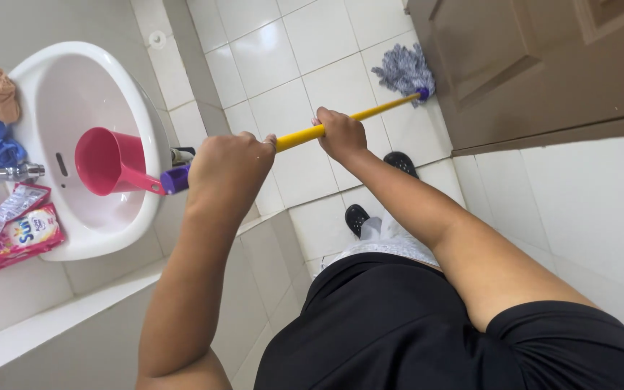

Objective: The person mops the tiled bathroom floor using a yellow-handled mop with a blue and white patterned head. They repeatedly rinse the mop head under a running tap and wring it out by hand before continuing to mop different sections of the floor.

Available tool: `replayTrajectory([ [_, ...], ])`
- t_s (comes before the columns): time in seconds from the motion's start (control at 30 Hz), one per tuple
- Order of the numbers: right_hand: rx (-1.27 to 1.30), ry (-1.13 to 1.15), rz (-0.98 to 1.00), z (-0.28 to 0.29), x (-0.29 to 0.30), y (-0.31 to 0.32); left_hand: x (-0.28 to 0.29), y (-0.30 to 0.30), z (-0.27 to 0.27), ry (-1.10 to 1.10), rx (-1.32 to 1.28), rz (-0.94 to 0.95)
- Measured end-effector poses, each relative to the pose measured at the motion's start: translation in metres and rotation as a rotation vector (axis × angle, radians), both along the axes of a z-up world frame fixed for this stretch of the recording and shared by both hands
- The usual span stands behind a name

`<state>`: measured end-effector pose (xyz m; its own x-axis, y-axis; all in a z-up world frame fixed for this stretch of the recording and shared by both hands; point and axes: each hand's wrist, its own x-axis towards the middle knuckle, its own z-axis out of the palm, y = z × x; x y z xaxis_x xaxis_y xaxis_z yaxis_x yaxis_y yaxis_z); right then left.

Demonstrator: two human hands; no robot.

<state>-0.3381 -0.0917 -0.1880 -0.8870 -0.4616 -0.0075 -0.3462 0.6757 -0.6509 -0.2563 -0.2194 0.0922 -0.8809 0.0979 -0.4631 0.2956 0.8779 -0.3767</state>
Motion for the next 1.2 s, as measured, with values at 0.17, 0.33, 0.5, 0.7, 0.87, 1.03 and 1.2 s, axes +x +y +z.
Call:
replayTrajectory([
  [0.17,0.036,0.033,-0.030,0.002,-0.013,0.015,0.005,0.006,-0.018,0.287,-0.041,-0.271],
  [0.33,0.026,-0.077,-0.209,0.007,-0.077,0.049,0.013,0.008,-0.052,0.783,0.170,-0.603],
  [0.5,-0.258,-0.131,-0.388,0.054,-0.100,0.132,-0.033,0.018,-0.103,0.587,0.486,-0.283],
  [0.7,-0.950,0.084,-0.256,0.090,-0.070,0.239,-0.120,0.126,-0.184,0.323,0.772,-0.135],
  [0.87,-0.958,0.183,-0.262,0.126,0.000,0.323,-0.144,0.250,-0.213,0.117,0.964,-0.096],
  [1.03,-0.826,0.212,-0.315,0.134,0.052,0.374,-0.131,0.347,-0.286,-0.109,1.082,-0.102],
  [1.2,-0.683,0.255,-0.374,0.154,0.083,0.403,-0.103,0.389,-0.370,-0.226,1.264,0.134],
])
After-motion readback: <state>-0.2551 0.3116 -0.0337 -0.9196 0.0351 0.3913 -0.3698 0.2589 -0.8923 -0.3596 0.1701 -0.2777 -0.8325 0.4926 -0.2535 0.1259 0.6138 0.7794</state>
